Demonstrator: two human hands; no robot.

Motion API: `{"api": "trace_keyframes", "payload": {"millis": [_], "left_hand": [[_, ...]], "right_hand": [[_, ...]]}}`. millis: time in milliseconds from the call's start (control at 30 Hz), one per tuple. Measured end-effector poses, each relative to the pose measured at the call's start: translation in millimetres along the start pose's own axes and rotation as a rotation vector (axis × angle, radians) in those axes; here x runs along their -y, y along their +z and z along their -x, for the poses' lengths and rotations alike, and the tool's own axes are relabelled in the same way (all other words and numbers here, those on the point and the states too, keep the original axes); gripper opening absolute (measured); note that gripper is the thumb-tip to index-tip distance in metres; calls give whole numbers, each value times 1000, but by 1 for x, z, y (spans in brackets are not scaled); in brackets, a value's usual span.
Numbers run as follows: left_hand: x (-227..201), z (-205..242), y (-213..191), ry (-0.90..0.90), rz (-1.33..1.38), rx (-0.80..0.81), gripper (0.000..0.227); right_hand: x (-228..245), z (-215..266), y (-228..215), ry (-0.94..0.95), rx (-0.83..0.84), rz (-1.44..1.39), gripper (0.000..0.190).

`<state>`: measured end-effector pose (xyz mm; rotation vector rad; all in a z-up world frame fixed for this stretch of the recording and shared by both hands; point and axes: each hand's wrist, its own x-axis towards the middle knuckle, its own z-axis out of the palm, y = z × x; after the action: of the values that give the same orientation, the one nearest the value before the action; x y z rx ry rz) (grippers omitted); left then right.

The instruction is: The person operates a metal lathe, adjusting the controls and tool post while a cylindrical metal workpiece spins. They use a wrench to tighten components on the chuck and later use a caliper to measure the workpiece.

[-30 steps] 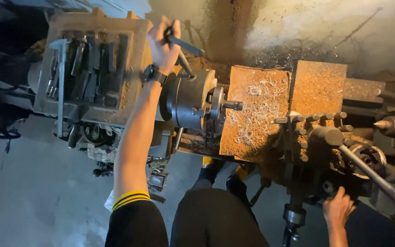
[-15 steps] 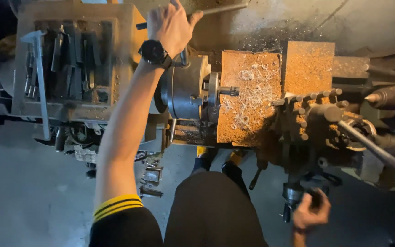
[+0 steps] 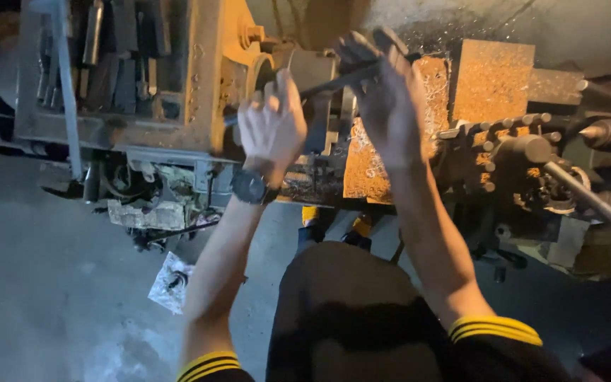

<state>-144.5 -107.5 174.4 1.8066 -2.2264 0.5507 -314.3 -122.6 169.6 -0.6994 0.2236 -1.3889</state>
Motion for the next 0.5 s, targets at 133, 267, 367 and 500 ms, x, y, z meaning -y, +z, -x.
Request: {"api": "trace_keyframes", "payload": {"millis": [133, 267, 367, 500], "left_hand": [[-8, -18, -3, -150, 207, 321, 78], [-12, -20, -1, -164, 124, 254, 77], [-16, -18, 0, -212, 143, 211, 75], [-12, -15, -4, -189, 234, 197, 72]], "right_hand": [[10, -41, 1, 172, -339, -243, 35], [15, -54, -3, 238, -242, -68, 15], [17, -59, -1, 296, -263, -55, 31], [22, -48, -4, 291, -239, 23, 16]]}}
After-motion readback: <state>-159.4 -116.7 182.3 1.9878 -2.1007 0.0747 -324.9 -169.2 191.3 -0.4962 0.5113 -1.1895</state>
